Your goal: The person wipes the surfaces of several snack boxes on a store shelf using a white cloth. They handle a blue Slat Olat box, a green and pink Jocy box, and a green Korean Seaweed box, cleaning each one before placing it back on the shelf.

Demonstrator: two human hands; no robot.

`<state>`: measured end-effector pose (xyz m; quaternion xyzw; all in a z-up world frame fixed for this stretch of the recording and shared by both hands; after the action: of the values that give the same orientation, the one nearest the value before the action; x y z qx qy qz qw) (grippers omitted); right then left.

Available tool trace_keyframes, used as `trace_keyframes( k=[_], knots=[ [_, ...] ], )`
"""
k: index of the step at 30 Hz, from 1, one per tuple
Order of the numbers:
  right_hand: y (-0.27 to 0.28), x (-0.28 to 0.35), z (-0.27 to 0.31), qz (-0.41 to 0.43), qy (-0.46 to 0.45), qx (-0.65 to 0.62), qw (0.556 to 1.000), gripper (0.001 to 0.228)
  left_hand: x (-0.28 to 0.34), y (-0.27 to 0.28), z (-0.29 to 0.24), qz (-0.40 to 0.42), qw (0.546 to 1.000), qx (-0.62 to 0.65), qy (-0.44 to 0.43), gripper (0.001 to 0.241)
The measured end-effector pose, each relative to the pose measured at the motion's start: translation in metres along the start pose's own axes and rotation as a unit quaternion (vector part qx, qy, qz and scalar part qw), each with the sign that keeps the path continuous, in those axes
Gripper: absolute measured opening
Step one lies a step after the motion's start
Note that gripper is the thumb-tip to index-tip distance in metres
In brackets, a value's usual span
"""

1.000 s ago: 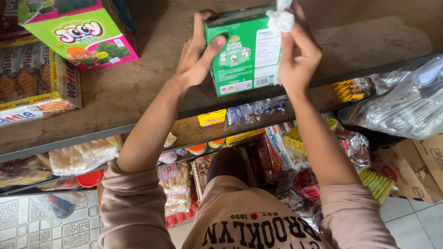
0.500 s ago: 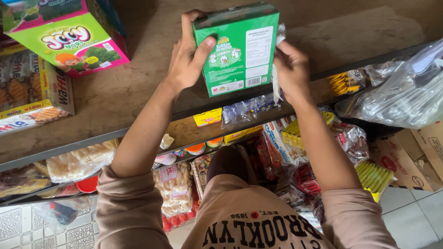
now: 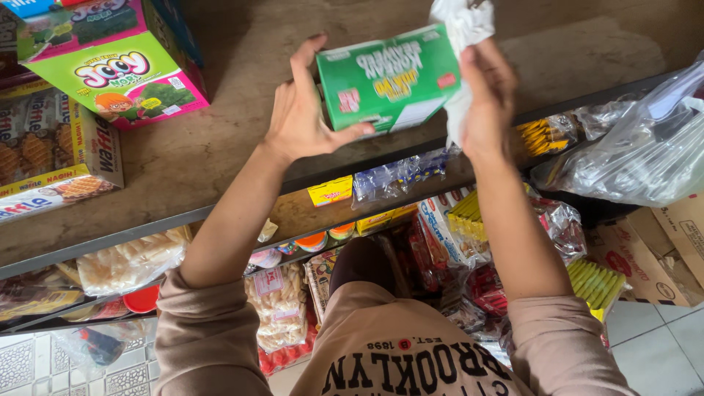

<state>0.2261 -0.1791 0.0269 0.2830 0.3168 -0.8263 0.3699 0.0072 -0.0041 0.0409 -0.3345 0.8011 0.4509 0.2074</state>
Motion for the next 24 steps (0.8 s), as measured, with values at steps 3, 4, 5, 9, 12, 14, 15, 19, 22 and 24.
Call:
trace_keyframes(
  k=[3, 4, 5, 9, 12, 14, 15, 19, 22, 24],
  knots=[
    [-0.017, 0.000, 0.032, 0.051, 0.074, 0.118, 0.989, 0.021, 0.003, -0.005, -0.002, 0.020, 0.998, -0.059, 0.002, 0.115],
    [-0.029, 0.003, 0.041, 0.080, 0.103, 0.195, 0.972, 0.015, 0.005, -0.005, -0.003, 0.007, 0.997, -0.077, -0.010, 0.110],
    [-0.040, 0.007, 0.051, 0.106, 0.131, 0.273, 0.947, 0.011, 0.007, -0.006, -0.004, -0.004, 0.995, -0.093, -0.023, 0.106],
    [-0.097, 0.033, 0.075, 0.231, 0.217, 0.411, 0.855, 0.028, 0.010, -0.008, 0.002, -0.030, 0.994, -0.090, -0.048, 0.089],
    [-0.131, 0.047, 0.083, 0.293, 0.296, 0.418, 0.807, 0.033, 0.013, -0.014, 0.011, -0.021, 0.976, -0.208, -0.057, 0.079],
    [-0.142, 0.055, 0.084, 0.330, 0.313, 0.417, 0.787, 0.032, 0.015, -0.009, 0.016, -0.009, 0.991, -0.115, -0.073, 0.071],
    [-0.141, 0.056, 0.086, 0.327, 0.309, 0.417, 0.790, 0.030, 0.016, -0.008, 0.018, -0.004, 0.994, -0.068, -0.080, 0.067],
    [-0.129, 0.063, 0.085, 0.305, 0.299, 0.422, 0.799, 0.025, 0.018, -0.014, 0.015, -0.025, 0.987, -0.130, -0.089, 0.075],
    [-0.110, 0.063, 0.082, 0.267, 0.293, 0.427, 0.812, 0.023, 0.019, -0.012, 0.006, -0.037, 0.991, -0.092, -0.088, 0.082],
    [-0.095, 0.060, 0.080, 0.241, 0.296, 0.432, 0.817, 0.020, 0.018, -0.009, -0.001, -0.049, 0.990, -0.078, -0.110, 0.084]
  ],
)
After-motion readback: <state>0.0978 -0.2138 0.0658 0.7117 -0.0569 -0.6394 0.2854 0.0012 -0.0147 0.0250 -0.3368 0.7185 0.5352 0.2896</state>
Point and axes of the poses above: each hand's wrist, its own x-axis away from the middle knuckle, its own y-axis out of the back of the hand, z = x × y, the point moved 4 cm from there along -x, towards the middle knuckle, and after that the axes turned 12 degrees about y, right-handed, at the moved point
